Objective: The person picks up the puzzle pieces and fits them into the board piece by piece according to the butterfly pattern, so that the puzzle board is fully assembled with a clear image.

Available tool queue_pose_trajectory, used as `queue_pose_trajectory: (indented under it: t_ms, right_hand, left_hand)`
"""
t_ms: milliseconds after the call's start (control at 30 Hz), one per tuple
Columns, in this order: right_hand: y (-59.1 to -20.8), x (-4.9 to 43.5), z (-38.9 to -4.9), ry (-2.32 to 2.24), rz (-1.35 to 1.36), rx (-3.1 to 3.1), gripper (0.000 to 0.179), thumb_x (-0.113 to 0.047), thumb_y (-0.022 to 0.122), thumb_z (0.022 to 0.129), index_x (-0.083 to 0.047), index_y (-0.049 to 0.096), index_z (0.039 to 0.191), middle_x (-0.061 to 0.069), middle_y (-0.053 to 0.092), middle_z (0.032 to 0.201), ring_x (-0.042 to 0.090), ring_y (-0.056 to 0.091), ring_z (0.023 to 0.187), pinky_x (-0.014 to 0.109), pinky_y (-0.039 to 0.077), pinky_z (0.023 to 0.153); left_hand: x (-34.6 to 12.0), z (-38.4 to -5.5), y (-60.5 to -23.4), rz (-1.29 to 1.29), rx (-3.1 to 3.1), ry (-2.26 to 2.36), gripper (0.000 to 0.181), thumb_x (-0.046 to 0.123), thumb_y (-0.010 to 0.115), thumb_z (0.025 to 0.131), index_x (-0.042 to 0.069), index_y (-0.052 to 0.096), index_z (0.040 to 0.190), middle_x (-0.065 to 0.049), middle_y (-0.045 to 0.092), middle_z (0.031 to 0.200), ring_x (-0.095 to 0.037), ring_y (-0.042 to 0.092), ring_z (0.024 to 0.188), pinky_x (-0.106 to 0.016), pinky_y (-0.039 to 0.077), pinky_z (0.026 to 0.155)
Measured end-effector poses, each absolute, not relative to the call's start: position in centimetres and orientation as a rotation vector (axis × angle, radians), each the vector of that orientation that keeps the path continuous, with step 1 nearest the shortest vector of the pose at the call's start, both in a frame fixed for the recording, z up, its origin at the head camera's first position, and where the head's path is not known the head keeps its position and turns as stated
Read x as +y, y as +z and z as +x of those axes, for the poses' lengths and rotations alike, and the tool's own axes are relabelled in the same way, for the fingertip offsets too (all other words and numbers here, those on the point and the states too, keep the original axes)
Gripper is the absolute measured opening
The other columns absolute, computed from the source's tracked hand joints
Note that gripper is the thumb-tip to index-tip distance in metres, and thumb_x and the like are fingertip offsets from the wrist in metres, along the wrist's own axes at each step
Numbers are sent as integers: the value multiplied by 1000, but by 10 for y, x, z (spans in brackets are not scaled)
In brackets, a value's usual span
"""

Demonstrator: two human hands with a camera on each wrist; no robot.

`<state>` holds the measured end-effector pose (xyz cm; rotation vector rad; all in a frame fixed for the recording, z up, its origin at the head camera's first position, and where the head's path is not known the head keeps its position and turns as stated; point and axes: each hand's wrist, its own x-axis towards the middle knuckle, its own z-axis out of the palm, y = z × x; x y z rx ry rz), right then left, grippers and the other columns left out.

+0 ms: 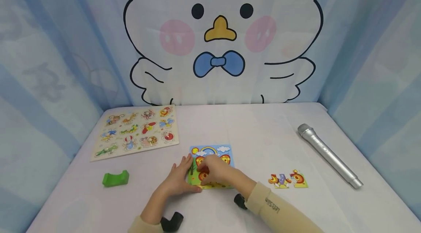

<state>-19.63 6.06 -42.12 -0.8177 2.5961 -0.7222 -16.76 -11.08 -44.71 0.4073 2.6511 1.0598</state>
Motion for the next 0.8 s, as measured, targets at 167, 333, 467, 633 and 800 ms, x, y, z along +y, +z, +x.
queue_pose_trajectory:
  t_ms: [167, 333, 467, 633, 800]
  right_hand:
    - [-420, 62, -192, -713, -789, 2607, 37, -21, 79, 71, -9, 69, 105, -5, 67, 100, 9, 55, 95, 27, 46, 86]
    - [-415, 66, -189, -712, -821, 2583, 41, -19, 78, 72, -7, 67, 109, -3, 64, 102, 10, 54, 94, 26, 46, 85]
    - [-412, 76, -189, -819, -821, 2506, 41, -18, 76, 74, -6, 65, 112, -1, 63, 101, 10, 55, 90, 23, 47, 79]
    - [-412, 90, -189, -958, -882, 2475, 42, -20, 76, 74, -5, 65, 112, 1, 64, 101, 14, 58, 88, 21, 49, 73]
    - [-414, 102, -188, -1088, -936, 2448, 42, -20, 76, 75, -4, 64, 112, 4, 65, 103, 19, 58, 90, 29, 51, 74]
  left_hand:
    - [-110, -167, -447, 425, 2650, 1062, 102, 38, 81, 65, -5, 27, 140, -20, 17, 149, -38, 10, 136, -59, 2, 107]
    - [-110, -168, -449, 428, 2653, 1061, 102, 37, 81, 65, -5, 27, 140, -20, 17, 149, -37, 9, 137, -58, 2, 107]
    - [-110, -168, -449, 426, 2654, 1053, 102, 37, 81, 64, -5, 28, 140, -20, 17, 149, -37, 10, 137, -58, 2, 107]
    - [-110, -167, -447, 413, 2656, 1046, 102, 37, 82, 63, -5, 28, 140, -19, 17, 149, -36, 10, 137, -57, 2, 107]
    - [-110, -166, -446, 411, 2666, 1049, 103, 37, 82, 62, -6, 29, 139, -20, 18, 149, -36, 10, 136, -57, 2, 108]
